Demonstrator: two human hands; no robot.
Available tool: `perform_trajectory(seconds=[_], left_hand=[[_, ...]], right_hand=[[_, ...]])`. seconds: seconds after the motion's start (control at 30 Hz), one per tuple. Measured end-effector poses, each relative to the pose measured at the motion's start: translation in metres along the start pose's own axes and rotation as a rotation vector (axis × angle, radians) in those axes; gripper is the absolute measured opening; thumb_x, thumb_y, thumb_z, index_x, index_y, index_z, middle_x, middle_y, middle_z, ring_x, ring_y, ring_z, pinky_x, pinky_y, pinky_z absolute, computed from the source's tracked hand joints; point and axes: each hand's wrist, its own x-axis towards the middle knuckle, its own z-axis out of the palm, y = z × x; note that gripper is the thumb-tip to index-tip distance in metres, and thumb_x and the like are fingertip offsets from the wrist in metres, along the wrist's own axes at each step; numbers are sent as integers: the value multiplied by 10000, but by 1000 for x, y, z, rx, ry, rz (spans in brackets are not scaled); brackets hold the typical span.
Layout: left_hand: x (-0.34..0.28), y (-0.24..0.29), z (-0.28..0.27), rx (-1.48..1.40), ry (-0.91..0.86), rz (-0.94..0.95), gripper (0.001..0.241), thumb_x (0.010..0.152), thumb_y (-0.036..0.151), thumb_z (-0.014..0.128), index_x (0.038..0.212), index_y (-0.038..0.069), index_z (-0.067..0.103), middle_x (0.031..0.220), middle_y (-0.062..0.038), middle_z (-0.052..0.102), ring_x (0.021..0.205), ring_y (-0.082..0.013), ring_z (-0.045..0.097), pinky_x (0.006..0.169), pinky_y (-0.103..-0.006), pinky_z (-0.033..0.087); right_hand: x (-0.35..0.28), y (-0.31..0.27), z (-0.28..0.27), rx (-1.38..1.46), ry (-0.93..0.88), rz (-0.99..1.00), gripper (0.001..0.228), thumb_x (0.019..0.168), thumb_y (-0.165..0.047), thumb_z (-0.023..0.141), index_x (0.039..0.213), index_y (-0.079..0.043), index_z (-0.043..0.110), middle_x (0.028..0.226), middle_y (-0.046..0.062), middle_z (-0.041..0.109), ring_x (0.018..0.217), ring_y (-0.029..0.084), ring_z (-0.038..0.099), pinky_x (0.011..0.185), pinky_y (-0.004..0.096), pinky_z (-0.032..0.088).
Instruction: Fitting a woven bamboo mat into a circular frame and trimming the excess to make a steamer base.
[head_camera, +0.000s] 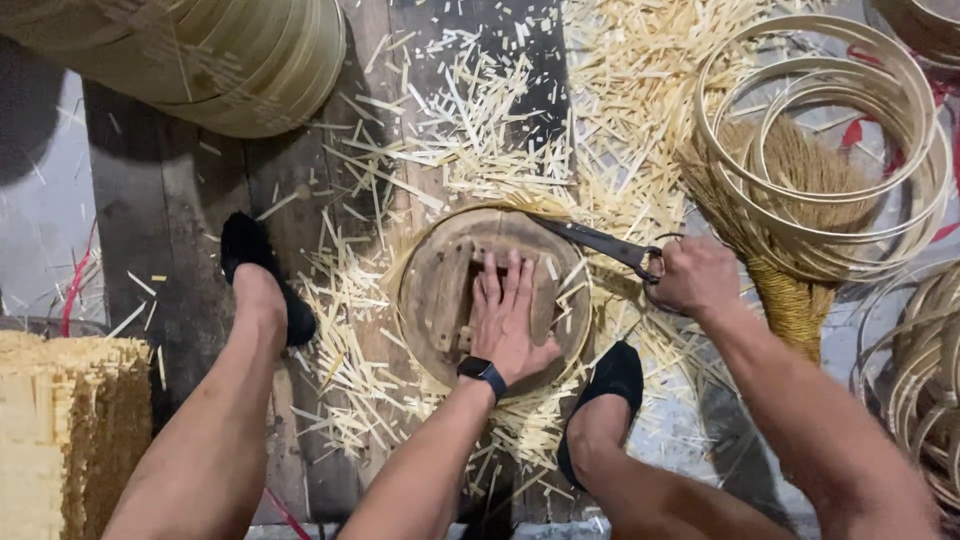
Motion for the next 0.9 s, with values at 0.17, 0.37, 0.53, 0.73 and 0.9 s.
perform_trajectory(seconds=[0.17,0.37,0.53,0.73,0.9], left_hand=[[3,-3,1,2,21,81,1271,603,387,842,1617,57,151,1710,-177,73,1559,-477,-5,1232,-664,96],[3,-9,-20,37,-139,115,1275,592,353,841,1628,108,139,1714,-155,53,1567,-443,-14,1232,-651,90],[2,-15,-21,46,-289,239,1271,595,327,862,1628,159,141,1725,-99,73,1583,-394,-4,1263,-599,92],[5,-12,-33,77,-390,218,1296,591,361,890,1609,169,111,1705,-96,31,1572,-386,-27,1272,-580,59],[-11,-28,-3,256,-313,134,1228,715,460,794,1649,99,81,1719,-168,59,1563,-404,37,1228,-550,72]], right_hand=[[31,-45,-38,-21,-272,101,719,774,-762,699,852,-48,678,828,67,548,782,203,497,673,346,476],[33,-23,-25,159,-367,133,335,873,-427,679,902,-94,705,802,69,583,739,210,531,627,374,498],[9,3,3,-97,-19,1,514,682,-575,674,879,-100,696,841,61,549,753,172,502,628,364,471],[56,-53,-39,-96,-174,-20,599,901,-677,590,770,-95,649,715,30,512,651,174,422,581,354,430],[8,9,22,89,-192,40,422,921,-534,574,862,-127,669,731,48,561,708,195,516,615,387,491]])
